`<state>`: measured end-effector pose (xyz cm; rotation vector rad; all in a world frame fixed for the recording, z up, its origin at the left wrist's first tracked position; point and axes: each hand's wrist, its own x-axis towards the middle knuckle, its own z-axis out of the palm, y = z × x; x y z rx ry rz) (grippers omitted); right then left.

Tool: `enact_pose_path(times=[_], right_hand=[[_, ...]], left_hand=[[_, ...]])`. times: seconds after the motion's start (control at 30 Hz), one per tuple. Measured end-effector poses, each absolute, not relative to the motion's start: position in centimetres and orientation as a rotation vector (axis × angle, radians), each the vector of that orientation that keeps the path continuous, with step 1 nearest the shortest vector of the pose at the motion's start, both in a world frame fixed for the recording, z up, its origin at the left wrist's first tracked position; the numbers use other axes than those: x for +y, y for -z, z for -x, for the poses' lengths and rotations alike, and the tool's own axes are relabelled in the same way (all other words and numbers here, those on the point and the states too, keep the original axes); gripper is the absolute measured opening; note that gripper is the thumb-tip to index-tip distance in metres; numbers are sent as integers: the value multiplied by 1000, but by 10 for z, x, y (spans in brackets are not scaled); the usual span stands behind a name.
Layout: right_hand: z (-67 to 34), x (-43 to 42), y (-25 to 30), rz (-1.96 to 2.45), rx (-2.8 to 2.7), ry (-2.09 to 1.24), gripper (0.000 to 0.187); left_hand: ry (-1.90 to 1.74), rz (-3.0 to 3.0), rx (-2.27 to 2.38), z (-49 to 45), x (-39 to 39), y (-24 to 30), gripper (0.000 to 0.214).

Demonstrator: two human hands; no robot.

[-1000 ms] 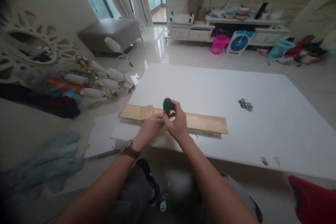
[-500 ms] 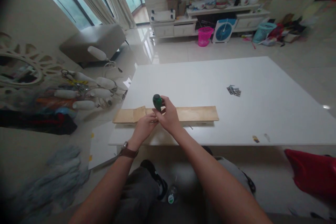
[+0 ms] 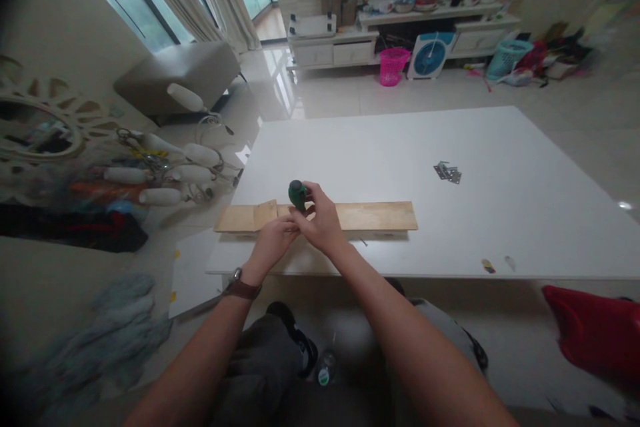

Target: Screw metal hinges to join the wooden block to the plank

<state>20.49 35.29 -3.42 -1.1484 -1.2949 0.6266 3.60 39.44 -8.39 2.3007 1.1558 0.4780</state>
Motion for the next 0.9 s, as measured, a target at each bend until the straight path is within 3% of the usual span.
enact_pose_path(times=[0.9], right_hand=[[-204,351,31,1129,-1291,-595,40]], left_hand=[[-515,-2327,1168,-39,390,81,17]])
